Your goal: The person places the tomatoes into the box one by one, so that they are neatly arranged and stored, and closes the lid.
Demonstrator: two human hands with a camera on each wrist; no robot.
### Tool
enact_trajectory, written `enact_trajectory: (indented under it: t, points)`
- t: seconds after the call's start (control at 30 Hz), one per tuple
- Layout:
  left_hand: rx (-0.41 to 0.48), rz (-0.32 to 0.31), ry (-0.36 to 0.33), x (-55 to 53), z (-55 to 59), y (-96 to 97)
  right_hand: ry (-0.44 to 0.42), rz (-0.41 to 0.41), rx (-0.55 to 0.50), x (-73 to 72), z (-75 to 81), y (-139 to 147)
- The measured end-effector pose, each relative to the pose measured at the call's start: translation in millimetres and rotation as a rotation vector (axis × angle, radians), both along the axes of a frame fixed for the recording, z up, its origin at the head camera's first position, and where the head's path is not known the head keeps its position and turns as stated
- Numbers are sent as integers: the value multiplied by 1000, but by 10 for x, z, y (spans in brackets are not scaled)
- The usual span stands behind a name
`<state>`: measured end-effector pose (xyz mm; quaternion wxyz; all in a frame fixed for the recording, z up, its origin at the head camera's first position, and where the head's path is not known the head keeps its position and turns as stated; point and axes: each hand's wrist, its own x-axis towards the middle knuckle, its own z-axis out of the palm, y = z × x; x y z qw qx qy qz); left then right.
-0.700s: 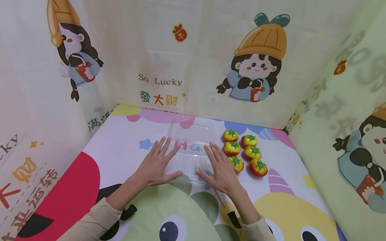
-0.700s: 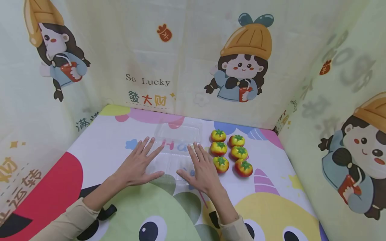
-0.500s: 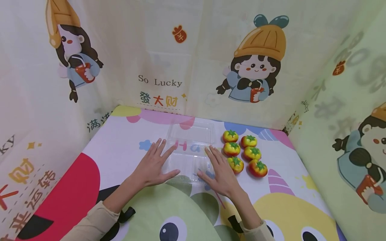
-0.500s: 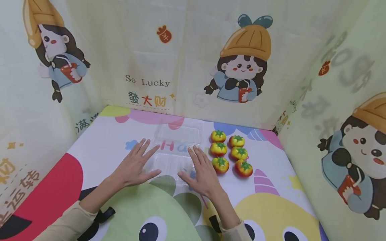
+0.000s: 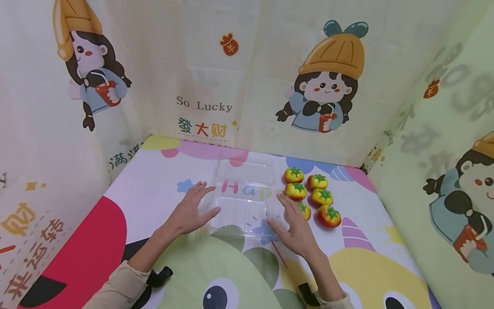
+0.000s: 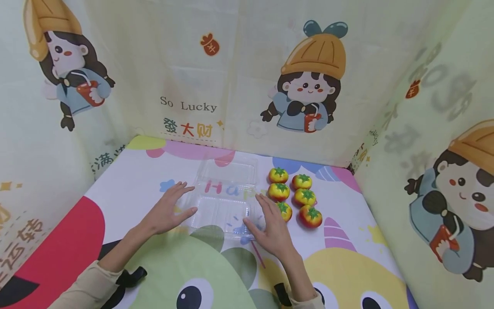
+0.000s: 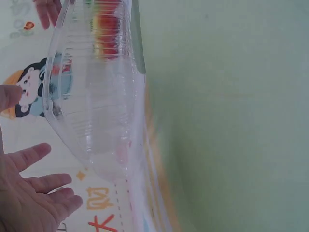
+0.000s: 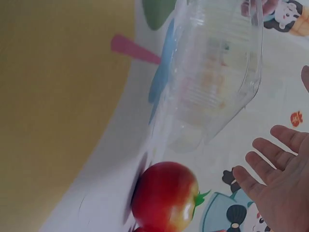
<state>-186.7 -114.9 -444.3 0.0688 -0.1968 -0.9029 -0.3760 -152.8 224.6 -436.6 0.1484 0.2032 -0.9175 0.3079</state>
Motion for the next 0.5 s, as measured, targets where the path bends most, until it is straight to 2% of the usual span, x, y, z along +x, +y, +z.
enact_trajectory:
  t: [0.2,0.5]
  points:
    - [25,-32,-13,-98,-57,-46,17,-2,-28,-28,-28,126]
    - [-89,-94,15,-227,-106,-78,51,-14,-22,-128,-66,338]
